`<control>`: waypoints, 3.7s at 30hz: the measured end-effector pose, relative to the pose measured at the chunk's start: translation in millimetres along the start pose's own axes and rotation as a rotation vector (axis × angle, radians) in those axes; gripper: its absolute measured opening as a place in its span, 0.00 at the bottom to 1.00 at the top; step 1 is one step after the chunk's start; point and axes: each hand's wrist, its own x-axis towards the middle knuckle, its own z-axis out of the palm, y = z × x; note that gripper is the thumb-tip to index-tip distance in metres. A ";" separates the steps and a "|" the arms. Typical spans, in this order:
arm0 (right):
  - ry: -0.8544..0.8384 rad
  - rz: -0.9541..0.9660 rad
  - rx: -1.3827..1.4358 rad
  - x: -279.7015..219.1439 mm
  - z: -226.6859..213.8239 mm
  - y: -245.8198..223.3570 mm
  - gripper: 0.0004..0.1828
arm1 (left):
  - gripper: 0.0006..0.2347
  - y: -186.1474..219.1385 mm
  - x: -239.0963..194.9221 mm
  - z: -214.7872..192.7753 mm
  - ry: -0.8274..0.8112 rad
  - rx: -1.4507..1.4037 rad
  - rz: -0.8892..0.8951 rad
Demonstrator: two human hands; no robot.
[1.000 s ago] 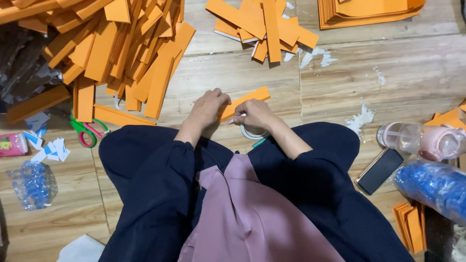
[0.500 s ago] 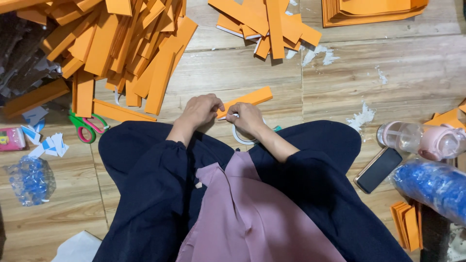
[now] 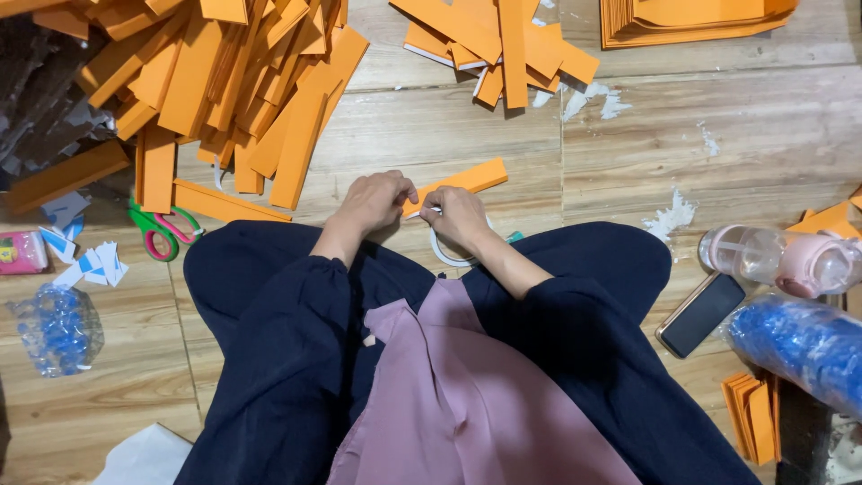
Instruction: Applying double-sided tape to the ends of orange paper strips while sitting on the floor.
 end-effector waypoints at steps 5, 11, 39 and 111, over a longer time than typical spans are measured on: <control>0.005 0.003 -0.009 0.5 3.9 2.1 0.06 | 0.08 3.4 -4.4 -5.3 -0.025 -0.026 -0.012; 0.031 -0.018 0.004 4.4 9.0 6.8 0.06 | 0.10 8.6 -3.2 -11.4 -0.053 -0.051 -0.035; 0.134 -0.047 -0.180 -11.4 -79.5 25.1 0.10 | 0.13 16.5 40.1 26.0 -0.050 0.250 -0.238; 0.187 0.128 -0.305 18.5 -54.0 96.2 0.08 | 0.32 120.7 9.6 62.0 0.264 0.401 0.027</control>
